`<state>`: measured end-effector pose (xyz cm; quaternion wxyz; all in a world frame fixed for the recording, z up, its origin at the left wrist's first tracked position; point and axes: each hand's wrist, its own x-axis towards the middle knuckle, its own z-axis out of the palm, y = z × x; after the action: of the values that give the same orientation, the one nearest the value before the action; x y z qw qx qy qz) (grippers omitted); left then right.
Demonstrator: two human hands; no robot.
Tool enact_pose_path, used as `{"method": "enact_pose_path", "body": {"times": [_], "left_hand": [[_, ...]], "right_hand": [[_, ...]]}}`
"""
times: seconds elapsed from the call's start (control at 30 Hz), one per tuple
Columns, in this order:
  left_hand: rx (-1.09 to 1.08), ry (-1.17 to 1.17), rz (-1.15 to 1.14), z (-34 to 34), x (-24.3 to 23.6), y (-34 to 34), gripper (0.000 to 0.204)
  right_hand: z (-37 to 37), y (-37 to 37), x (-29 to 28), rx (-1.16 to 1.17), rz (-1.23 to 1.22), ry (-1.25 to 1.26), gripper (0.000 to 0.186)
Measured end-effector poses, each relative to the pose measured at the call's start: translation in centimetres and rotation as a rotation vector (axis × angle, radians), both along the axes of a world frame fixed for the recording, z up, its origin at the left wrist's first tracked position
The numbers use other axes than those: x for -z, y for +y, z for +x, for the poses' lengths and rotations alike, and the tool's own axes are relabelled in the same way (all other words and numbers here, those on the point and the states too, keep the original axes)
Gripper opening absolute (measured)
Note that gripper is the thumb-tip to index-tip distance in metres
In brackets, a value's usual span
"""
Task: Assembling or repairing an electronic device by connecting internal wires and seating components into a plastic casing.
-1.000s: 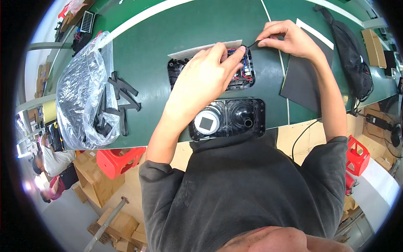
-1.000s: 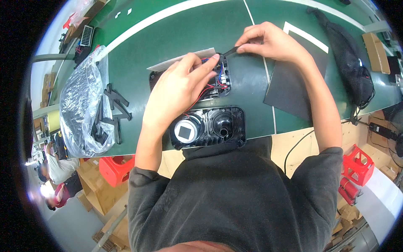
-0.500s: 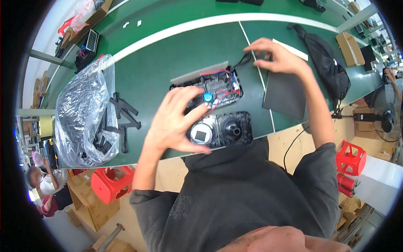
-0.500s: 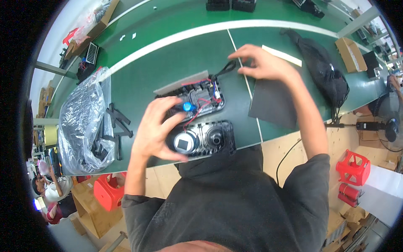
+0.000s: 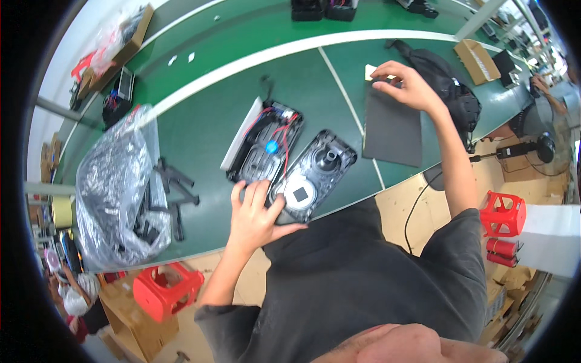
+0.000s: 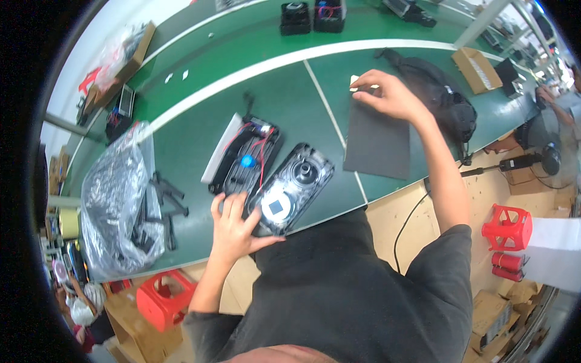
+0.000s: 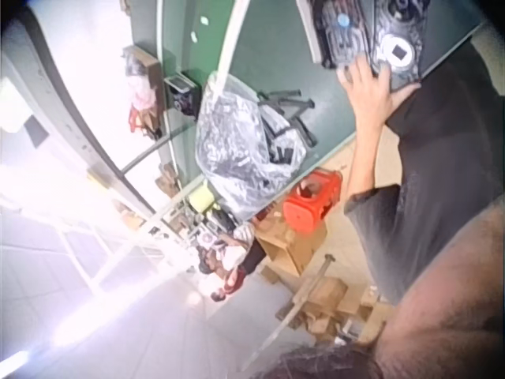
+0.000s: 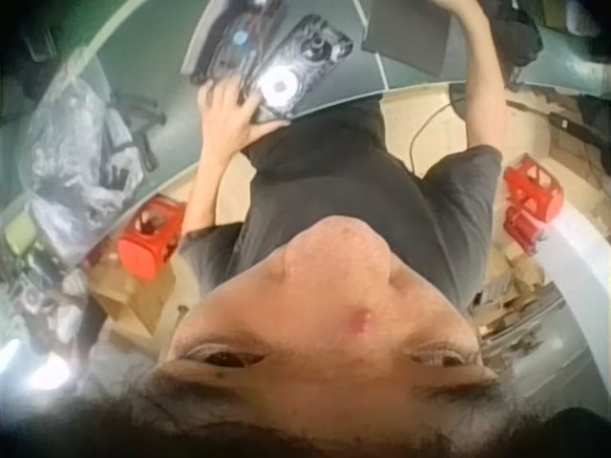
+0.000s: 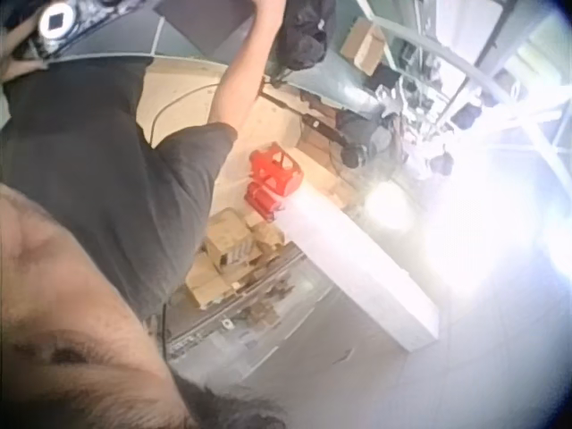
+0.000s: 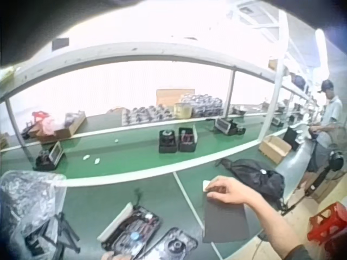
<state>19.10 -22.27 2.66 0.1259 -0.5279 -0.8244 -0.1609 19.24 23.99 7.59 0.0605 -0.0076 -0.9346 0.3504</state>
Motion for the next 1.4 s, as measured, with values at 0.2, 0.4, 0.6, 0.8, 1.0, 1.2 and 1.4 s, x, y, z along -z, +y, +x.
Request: {"method": "enact_pose_path", "body": {"times": [0.2,0.4,0.6,0.8,1.0,1.2,1.4], "left_hand": [[0.126,0.010,-0.079,-2.1,0.3,-1.1,0.047],[-0.098,0.059,0.055,-9.6,-1.9,2.1,0.052],[-0.274,0.276,0.169,-28.2,-1.3,10.2,0.048],[-0.448,0.337,0.196,-38.3,2.0,18.3,0.049],[-0.518,0.388,0.091,-37.6,3.1,20.3,0.041],[-0.459,0.253,0.131,-29.7,0.8,15.7,0.065],[-0.324,0.180,0.159,-19.1,-2.1,6.6,0.066]], "right_hand": [[-4.1,4.8,-0.6,-0.082,0.134,0.023,0.029],[-17.9,7.7,1.1,0.000,0.542,0.342,0.057],[-28.1,9.1,3.8,0.223,1.002,0.096,0.101],[-29.5,10.2,5.1,0.192,0.882,0.278,0.093],[-29.9,10.5,6.5,0.148,0.917,0.350,0.080],[-28.7,8.7,1.5,0.076,0.742,0.067,0.080],[-17.0,1.8,-5.0,-0.122,0.479,0.265,0.071]]}}
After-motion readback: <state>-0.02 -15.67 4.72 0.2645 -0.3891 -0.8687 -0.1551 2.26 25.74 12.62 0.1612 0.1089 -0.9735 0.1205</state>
